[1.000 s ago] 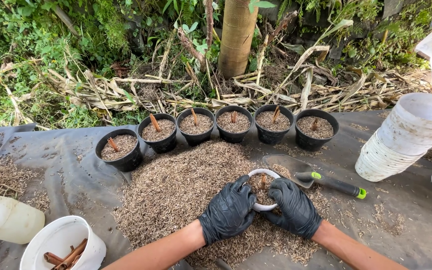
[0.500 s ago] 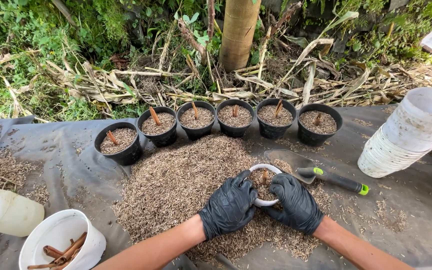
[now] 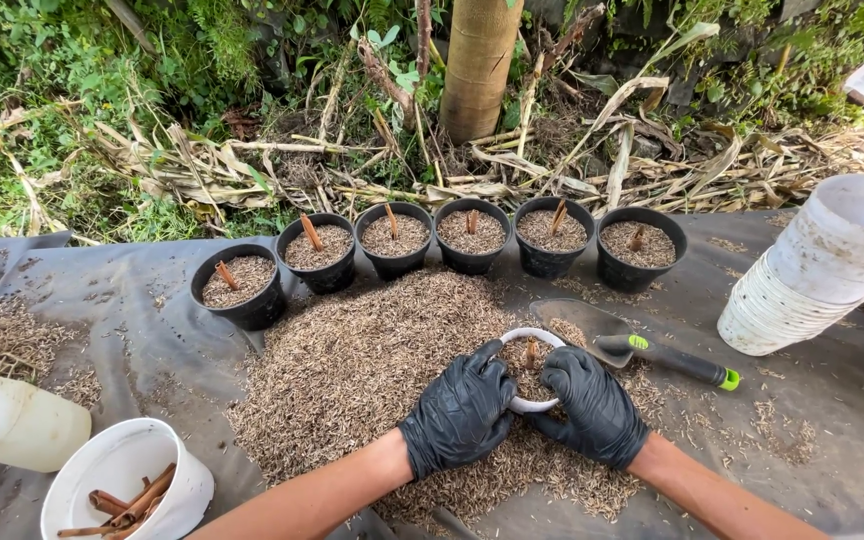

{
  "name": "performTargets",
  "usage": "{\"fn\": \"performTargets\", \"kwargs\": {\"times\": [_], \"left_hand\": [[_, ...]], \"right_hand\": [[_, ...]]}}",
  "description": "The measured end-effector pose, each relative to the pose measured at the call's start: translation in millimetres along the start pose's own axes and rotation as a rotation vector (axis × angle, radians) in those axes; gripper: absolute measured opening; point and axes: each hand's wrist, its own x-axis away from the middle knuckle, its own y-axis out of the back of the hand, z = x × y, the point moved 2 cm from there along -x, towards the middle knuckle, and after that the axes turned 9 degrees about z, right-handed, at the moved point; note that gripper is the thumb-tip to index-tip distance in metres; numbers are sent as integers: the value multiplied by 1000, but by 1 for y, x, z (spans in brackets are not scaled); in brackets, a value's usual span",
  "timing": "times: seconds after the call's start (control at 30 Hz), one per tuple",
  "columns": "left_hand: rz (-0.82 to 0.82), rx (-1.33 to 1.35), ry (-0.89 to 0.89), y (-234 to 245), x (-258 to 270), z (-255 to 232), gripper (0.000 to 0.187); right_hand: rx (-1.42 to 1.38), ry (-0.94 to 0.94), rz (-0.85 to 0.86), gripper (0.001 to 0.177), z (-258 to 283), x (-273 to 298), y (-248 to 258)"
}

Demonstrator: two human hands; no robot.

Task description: Preparing plant cuttings by filling small cups with mulch and inserting wooden sticks.

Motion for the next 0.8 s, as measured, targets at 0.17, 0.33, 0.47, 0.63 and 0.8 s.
{"fn": "performTargets", "kwargs": {"times": [0.17,0.33,0.47,0.63,0.8], "left_hand": [[1,19,6,0,-1,0,40],[19,43,23,1,-1,-1,43],[94,84,88,6,-7,-3,41],[120,145,195,22,-10,5,48],[154,90,214,31,-15,3,57]], "right_hand": [[1,-6,12,49,-1,1,-2],[-25,-16,20,51,-3,4,-3],[2,-32,57,54,-3,3,0],[118,-104,192,63,-11,0,10],[101,-184,224,74,-20,-8,19]]}}
